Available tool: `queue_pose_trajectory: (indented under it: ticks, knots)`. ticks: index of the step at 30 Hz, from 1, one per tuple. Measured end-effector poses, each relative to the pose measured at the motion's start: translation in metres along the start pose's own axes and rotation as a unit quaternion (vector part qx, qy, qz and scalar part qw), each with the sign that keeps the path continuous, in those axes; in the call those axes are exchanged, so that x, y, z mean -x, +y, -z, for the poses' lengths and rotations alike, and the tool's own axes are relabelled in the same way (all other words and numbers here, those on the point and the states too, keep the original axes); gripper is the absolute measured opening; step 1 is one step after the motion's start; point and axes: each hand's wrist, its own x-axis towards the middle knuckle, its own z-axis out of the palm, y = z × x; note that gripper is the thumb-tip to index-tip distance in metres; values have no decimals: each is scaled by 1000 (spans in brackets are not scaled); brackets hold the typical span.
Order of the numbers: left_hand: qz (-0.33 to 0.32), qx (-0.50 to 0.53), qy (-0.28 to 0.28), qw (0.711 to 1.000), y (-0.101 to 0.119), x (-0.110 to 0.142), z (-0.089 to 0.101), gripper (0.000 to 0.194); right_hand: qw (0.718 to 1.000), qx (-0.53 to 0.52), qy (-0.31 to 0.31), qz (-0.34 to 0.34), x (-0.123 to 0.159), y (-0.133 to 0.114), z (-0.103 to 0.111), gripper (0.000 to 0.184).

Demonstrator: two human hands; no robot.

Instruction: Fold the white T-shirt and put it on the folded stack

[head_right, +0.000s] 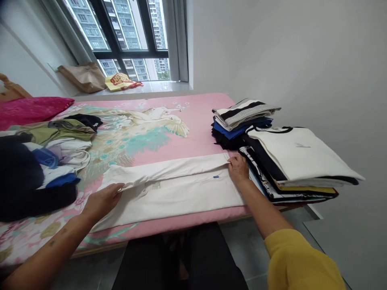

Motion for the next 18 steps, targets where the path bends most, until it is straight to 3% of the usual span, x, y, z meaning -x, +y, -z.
queue_pose_trajectory:
  ticks: [7, 11, 14, 18]
  knots:
    - [-41, 36, -89, 995, 8, 11, -4, 36, 994, 63, -72, 50, 15, 12, 4, 21]
    - [-38, 165, -136, 976, 0, 15, 3, 39, 991, 80, -83, 63, 17, 7, 9, 25]
    - [-21, 253, -66, 965, -11, 7, 5, 38, 993, 49, -46, 95, 11, -16, 10, 34]
    - [145, 289, 62, 944, -26, -18, -8, 31, 974, -93, -31, 206, 5, -82, 1, 30]
